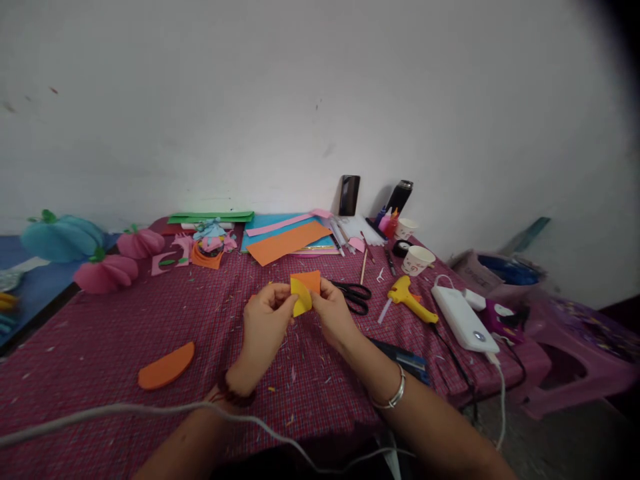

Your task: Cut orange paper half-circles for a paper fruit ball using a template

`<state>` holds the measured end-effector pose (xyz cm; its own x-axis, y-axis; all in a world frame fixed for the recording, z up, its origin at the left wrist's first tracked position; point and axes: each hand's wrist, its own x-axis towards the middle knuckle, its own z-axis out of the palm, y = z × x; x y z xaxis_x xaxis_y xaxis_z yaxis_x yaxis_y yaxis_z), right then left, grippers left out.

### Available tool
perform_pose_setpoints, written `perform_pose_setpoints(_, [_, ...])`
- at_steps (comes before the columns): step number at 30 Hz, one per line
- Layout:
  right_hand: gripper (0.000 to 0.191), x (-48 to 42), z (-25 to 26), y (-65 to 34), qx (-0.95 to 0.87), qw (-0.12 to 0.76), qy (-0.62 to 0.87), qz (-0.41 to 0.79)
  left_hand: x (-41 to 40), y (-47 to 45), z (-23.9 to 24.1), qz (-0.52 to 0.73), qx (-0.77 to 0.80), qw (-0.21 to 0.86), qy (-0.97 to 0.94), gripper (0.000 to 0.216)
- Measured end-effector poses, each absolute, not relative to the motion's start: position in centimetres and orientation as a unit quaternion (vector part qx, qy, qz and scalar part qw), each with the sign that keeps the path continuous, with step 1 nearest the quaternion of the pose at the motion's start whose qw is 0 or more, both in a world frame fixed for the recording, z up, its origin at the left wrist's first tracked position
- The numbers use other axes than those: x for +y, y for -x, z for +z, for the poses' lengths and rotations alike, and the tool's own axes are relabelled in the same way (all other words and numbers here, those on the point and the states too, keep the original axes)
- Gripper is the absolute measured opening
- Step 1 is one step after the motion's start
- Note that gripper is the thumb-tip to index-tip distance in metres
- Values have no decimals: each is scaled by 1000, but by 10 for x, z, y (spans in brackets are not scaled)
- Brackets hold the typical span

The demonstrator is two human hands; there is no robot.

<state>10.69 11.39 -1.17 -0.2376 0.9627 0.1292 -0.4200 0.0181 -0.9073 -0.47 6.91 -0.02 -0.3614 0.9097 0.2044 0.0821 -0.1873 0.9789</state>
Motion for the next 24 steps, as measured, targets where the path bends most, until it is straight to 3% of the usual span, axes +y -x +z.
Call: perform_pose_setpoints(24, [24,113,-15,-106,-439,527,291,667,69,5,5,616,556,352,-433,9])
